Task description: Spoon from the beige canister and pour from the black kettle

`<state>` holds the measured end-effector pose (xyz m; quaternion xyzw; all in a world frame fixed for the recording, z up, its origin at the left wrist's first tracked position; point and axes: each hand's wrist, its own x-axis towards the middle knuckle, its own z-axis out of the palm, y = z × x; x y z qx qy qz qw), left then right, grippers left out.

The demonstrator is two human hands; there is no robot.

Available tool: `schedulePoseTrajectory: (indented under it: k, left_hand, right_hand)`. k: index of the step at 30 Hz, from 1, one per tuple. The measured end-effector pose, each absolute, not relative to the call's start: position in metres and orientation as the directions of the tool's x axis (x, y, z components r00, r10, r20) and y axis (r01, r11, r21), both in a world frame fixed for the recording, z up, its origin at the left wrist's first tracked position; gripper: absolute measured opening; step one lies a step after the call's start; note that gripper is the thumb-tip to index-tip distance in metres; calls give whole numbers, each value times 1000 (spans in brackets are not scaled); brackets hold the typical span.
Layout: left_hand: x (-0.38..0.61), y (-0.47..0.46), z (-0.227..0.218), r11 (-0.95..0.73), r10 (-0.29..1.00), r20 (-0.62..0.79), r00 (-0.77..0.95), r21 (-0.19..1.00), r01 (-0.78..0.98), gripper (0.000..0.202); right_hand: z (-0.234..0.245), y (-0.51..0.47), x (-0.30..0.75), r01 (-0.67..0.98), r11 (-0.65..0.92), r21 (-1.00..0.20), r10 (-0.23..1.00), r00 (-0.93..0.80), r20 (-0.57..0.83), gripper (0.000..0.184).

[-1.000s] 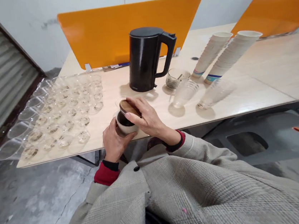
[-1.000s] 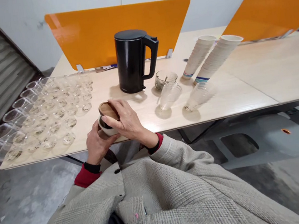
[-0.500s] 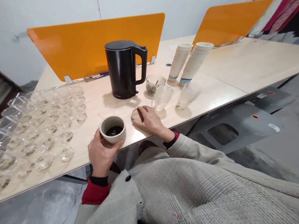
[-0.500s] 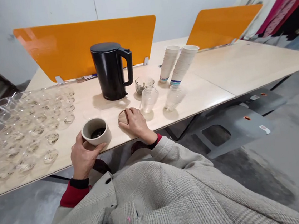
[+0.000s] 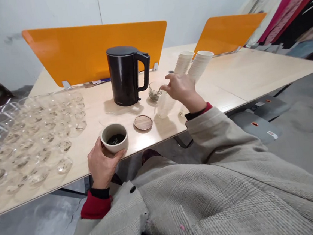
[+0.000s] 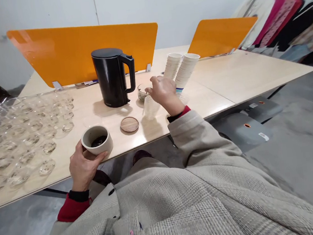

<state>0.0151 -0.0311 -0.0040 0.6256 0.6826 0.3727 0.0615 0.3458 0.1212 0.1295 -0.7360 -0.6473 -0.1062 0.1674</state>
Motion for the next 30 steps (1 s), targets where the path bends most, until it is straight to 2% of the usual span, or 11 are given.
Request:
schedulePoseTrajectory:
  k: [4, 6, 8, 12, 16, 17, 19, 22, 24, 26, 30]
  left_hand:
    - [16, -32, -2, -81, 899, 389, -201, 599, 797, 89]
    - [16, -32, -2, -100, 898, 397, -189, 603, 791, 88]
    - [15, -32, -3, -109, 895, 406, -185, 602, 791, 89]
    - [14, -31, -6, -102, 893, 409, -186, 587, 803, 92]
    - [15, -32, -7, -81, 897, 398, -190, 573, 816, 95]
    - [15, -33, -7, -76, 898, 395, -192, 570, 818, 96]
    - [16, -34, -6, -73, 903, 388, -187, 566, 821, 96]
    - [16, -34, -6, -77, 906, 384, -180, 567, 820, 97]
    - [16, -34, -6, -79, 905, 386, -180, 567, 820, 98]
    - [16, -34, -6, -81, 904, 387, -179, 567, 819, 98]
    - [16, -34, -6, -88, 907, 385, -170, 567, 819, 99]
  right_hand:
    - [127, 154, 344, 995, -86, -47, 962, 95, 256, 26]
    - [122, 162, 340, 996, -76, -35, 966, 83, 246, 15]
    - [120, 165, 337, 996, -90, -29, 963, 94, 254, 14]
    - [125, 159, 338, 986, -102, -131, 912, 145, 384, 16]
    - [140, 124, 348, 957, -121, -264, 806, 250, 536, 20]
    - [144, 109, 349, 947, -60, -315, 743, 253, 620, 18]
    - [149, 75, 346, 908, 193, -371, 592, 194, 782, 19]
    - [151, 26, 329, 634, 572, -520, 487, 248, 838, 21]
    - [147, 6, 311, 459, 656, -598, 560, 235, 795, 20]
    - [139, -2, 294, 316, 660, -682, 673, 156, 723, 17]
    - [116, 3, 264, 200, 576, -793, 813, -41, 580, 16]
